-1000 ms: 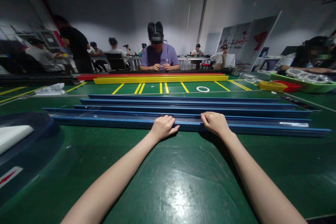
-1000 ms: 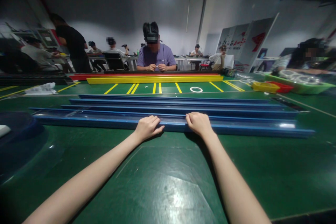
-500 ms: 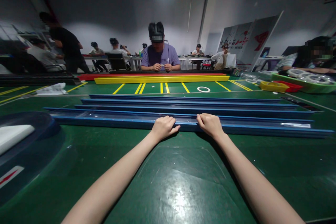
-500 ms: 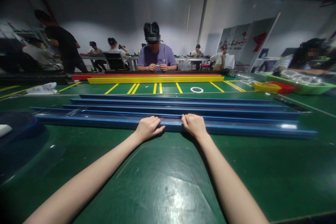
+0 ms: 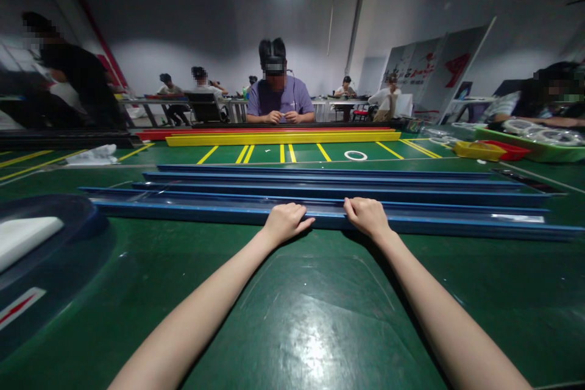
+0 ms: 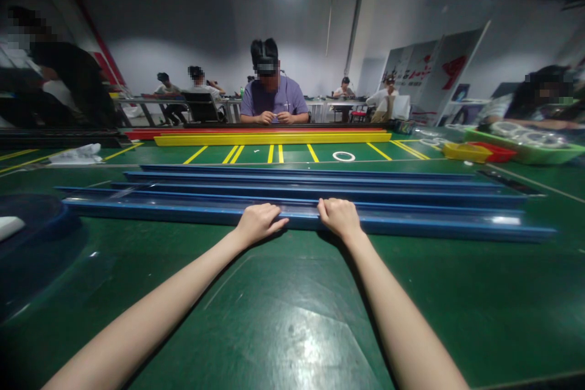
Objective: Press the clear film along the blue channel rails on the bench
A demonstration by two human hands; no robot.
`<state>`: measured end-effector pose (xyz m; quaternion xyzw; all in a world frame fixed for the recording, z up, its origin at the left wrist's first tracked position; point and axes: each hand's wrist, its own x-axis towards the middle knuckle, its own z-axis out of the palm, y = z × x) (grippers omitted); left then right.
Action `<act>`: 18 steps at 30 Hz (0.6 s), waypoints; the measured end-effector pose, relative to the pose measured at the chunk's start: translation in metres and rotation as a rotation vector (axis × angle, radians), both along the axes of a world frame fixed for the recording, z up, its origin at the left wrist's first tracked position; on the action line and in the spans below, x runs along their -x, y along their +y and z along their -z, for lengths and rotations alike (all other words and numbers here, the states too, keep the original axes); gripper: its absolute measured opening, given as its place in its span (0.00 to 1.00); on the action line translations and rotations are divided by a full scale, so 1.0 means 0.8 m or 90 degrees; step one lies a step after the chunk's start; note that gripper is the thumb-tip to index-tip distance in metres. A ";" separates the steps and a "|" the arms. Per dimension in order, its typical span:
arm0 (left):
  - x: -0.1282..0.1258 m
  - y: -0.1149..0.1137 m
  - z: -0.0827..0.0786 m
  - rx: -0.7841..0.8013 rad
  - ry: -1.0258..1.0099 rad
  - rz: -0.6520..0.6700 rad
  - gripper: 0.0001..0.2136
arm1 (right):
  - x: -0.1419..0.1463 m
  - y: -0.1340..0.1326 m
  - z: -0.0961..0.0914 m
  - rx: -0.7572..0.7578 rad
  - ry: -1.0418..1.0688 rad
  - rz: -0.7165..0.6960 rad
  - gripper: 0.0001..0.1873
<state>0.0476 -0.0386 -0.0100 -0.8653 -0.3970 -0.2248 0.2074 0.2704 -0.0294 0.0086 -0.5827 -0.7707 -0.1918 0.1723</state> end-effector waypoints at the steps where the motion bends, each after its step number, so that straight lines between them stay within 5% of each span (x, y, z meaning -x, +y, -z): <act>1: 0.000 0.000 -0.001 0.005 0.000 0.000 0.18 | 0.000 0.000 0.000 -0.001 0.000 0.000 0.26; 18: -0.002 0.002 -0.026 0.207 -0.042 -0.090 0.22 | -0.001 0.002 -0.002 0.016 -0.001 0.014 0.26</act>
